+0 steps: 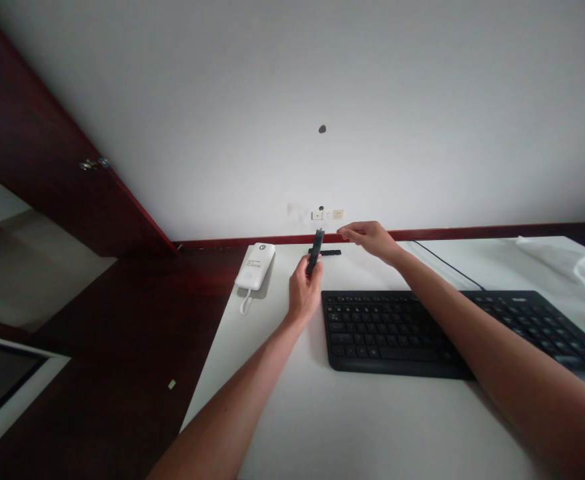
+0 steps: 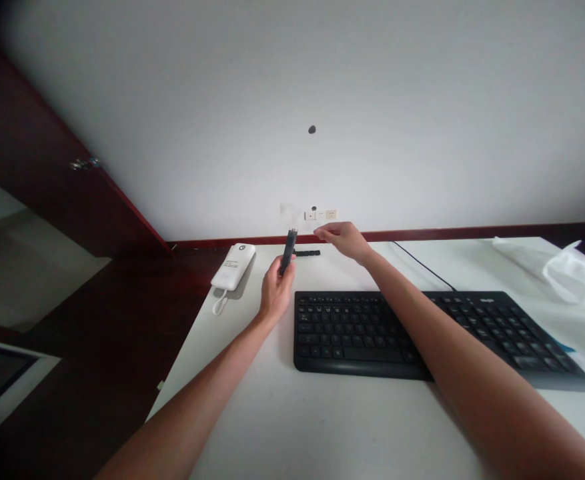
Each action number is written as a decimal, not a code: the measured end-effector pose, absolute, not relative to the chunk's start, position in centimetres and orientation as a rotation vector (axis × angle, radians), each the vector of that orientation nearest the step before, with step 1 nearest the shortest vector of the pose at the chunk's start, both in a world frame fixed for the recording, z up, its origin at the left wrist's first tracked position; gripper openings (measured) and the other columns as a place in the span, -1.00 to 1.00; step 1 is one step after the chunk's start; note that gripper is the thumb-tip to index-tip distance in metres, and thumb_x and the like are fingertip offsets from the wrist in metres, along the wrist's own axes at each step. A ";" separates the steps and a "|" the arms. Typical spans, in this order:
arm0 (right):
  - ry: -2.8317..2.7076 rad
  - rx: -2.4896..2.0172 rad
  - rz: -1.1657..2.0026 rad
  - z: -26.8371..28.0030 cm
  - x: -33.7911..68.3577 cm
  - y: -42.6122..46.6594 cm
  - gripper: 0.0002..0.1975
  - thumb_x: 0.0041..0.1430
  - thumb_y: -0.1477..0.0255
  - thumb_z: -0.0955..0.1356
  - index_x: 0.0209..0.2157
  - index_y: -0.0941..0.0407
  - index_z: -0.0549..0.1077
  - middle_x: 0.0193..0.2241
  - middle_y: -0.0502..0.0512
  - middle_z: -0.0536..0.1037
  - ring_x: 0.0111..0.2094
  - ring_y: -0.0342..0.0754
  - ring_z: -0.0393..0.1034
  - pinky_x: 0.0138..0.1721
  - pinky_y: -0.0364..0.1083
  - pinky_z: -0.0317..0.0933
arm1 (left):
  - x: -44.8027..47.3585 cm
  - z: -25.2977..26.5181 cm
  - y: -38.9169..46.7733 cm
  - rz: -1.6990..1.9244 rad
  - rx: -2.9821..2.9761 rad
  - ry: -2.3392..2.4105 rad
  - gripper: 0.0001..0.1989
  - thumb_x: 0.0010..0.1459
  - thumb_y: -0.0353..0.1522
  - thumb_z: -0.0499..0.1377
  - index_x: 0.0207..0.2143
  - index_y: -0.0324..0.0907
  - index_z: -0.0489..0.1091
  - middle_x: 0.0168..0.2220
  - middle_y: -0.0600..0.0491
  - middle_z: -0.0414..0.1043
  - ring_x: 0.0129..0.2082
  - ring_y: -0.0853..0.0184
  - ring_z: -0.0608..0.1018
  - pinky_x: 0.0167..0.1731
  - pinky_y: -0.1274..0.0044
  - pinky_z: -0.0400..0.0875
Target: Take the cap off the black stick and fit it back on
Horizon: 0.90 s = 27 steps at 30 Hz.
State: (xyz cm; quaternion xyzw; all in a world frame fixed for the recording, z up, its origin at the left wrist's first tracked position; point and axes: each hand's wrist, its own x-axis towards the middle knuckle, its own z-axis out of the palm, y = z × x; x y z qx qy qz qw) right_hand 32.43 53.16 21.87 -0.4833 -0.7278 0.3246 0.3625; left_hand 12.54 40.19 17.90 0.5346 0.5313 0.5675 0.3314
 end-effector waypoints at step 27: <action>-1.717 -0.862 1.285 24.8 29.1 49.9 -0.69 0.16 0.15 0.46 -0.38 0.11 0.47 -0.33 0.08 0.53 -0.28 -0.06 0.34 -0.24 -0.03 0.21 | 12.7 18.0 40.2 1.473 1.572 1.401 -0.71 0.34 -0.16 0.16 -0.04 -0.13 0.51 -0.25 0.02 0.56 -0.35 0.32 0.49 -0.28 0.53 0.33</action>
